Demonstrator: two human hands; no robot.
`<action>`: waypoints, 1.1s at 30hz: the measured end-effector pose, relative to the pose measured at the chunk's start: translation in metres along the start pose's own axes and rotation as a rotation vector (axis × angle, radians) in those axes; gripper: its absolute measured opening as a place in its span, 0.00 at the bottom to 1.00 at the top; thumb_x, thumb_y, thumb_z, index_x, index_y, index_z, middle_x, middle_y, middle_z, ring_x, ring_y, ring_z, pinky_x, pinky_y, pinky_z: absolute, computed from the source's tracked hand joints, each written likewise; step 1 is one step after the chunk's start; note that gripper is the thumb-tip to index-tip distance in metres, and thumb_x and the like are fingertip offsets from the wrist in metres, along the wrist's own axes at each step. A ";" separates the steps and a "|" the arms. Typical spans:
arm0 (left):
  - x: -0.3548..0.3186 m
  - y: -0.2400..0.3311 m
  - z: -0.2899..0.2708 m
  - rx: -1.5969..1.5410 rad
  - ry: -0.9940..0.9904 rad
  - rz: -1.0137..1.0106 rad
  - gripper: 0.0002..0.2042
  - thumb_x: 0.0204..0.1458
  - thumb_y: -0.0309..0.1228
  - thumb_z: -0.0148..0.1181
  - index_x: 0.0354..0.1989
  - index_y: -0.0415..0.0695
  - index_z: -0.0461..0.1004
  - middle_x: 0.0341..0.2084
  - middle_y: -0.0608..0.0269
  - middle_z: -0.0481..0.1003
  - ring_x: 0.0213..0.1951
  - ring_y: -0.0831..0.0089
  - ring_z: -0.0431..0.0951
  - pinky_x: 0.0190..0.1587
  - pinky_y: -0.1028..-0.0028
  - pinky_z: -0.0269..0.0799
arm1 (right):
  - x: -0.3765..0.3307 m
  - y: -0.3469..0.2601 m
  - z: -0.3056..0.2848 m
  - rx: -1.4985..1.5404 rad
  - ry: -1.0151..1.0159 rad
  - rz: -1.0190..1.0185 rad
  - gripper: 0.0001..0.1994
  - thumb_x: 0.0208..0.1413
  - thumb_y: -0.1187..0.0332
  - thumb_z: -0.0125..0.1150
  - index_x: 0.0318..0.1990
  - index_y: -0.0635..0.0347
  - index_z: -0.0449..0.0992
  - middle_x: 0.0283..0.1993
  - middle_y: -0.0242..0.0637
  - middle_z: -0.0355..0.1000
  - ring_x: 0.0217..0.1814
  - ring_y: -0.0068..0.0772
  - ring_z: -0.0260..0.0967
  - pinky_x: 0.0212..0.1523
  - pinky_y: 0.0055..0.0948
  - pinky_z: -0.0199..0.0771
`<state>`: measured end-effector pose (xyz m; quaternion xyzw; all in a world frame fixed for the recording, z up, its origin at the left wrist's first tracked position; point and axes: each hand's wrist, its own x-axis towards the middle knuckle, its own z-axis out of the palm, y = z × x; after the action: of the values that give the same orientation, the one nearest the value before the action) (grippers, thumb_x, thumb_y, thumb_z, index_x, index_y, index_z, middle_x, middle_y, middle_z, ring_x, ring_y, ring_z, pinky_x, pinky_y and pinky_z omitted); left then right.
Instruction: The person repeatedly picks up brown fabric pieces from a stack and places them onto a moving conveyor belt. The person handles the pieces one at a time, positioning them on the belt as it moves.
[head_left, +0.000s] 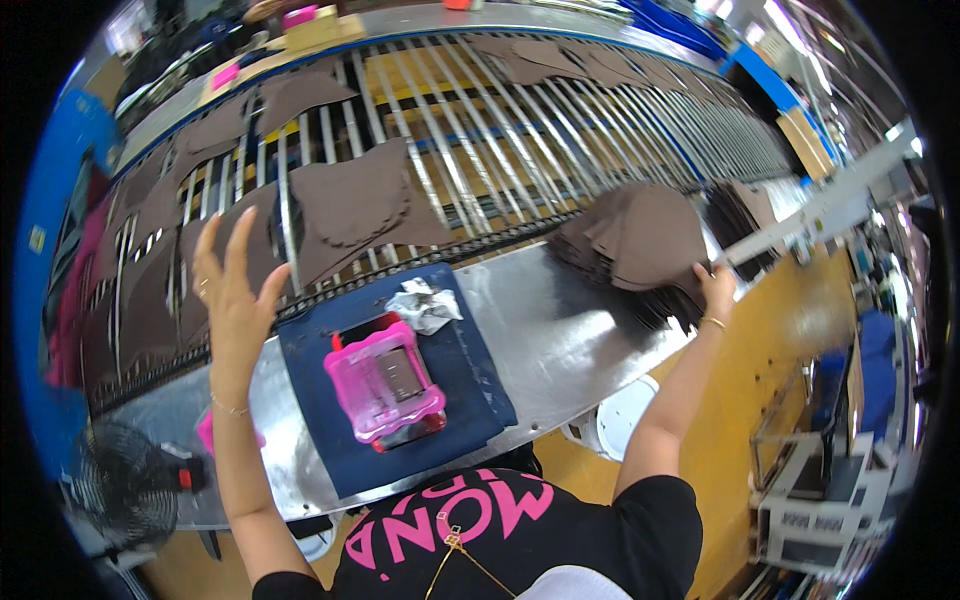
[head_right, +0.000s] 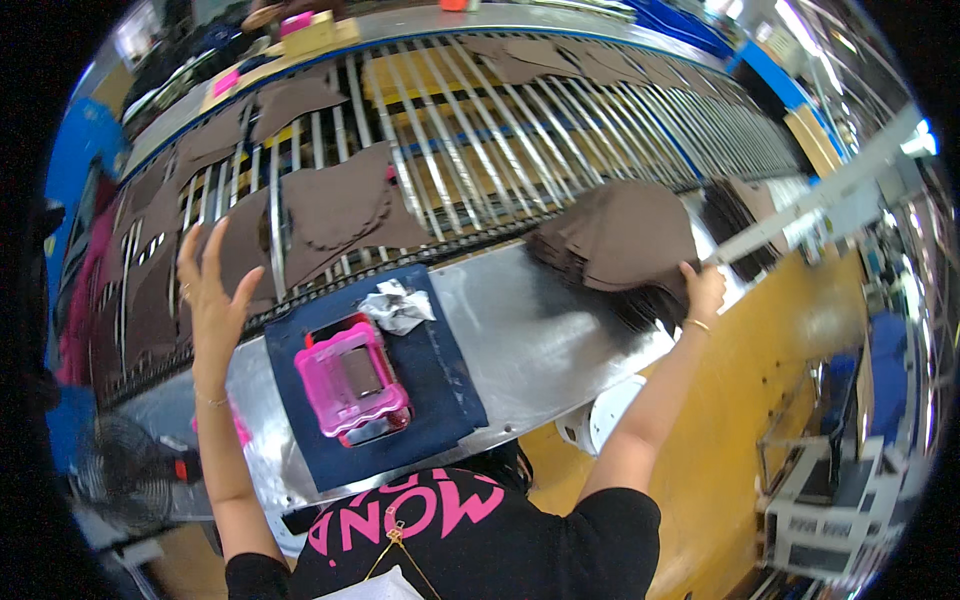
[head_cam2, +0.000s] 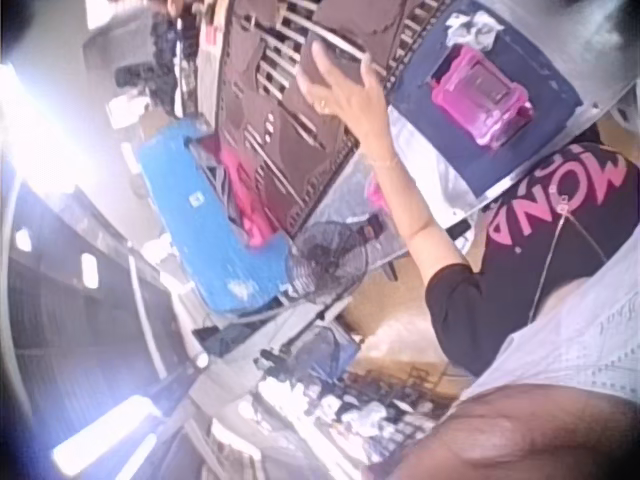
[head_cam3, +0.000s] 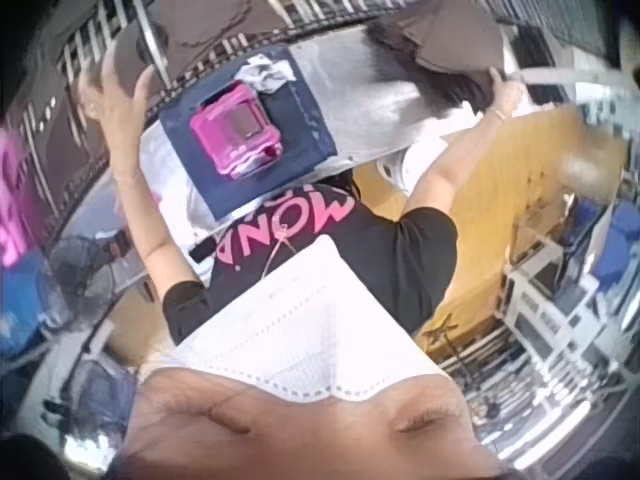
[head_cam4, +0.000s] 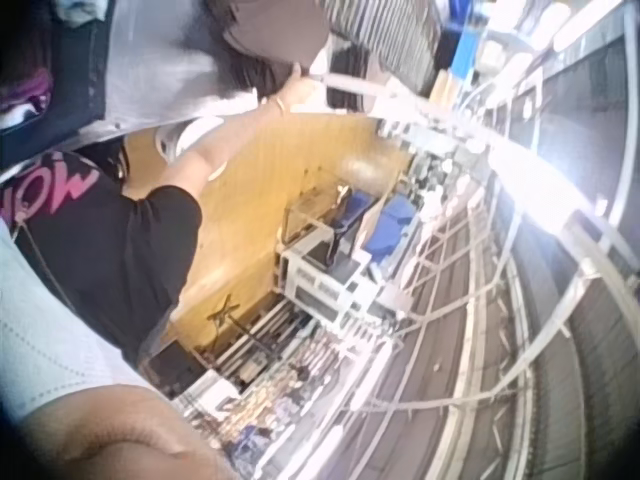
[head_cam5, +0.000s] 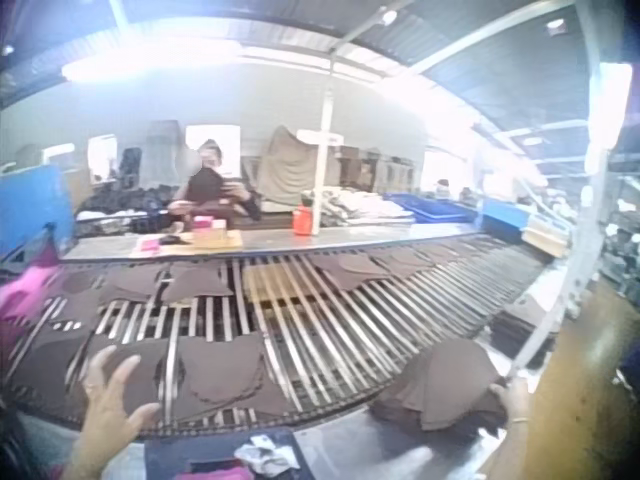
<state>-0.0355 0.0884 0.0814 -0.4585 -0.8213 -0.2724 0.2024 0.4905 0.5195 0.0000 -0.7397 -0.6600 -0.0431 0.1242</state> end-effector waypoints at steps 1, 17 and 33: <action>-0.001 0.000 -0.001 0.003 0.000 0.023 0.34 0.44 0.35 0.66 0.63 0.57 0.60 0.61 0.54 0.54 0.63 0.54 0.53 0.61 0.57 0.48 | 0.010 0.010 0.002 -0.005 -0.029 -0.034 0.30 0.40 0.42 0.67 0.41 0.61 0.77 0.41 0.52 0.74 0.48 0.53 0.70 0.48 0.46 0.70; -0.027 0.046 -0.005 -0.640 -0.220 0.006 0.38 0.45 0.41 0.68 0.64 0.48 0.57 0.61 0.52 0.51 0.62 0.54 0.55 0.61 0.61 0.56 | -0.160 -0.165 -0.187 1.121 -0.041 -0.745 0.13 0.63 0.67 0.50 0.50 0.63 0.65 0.43 0.40 0.71 0.44 0.27 0.67 0.46 0.26 0.66; -0.103 -0.036 -0.138 -0.730 -0.090 -0.528 0.06 0.52 0.26 0.60 0.35 0.36 0.74 0.20 0.64 0.75 0.21 0.80 0.76 0.24 0.82 0.71 | -0.314 -0.291 -0.091 1.130 -0.611 -1.375 0.10 0.46 0.80 0.67 0.35 0.70 0.71 0.31 0.41 0.78 0.34 0.21 0.74 0.36 0.17 0.72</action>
<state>-0.0041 -0.0808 0.1183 -0.2860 -0.7684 -0.5662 -0.0846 0.1733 0.2232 0.0534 0.0028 -0.8790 0.4157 0.2335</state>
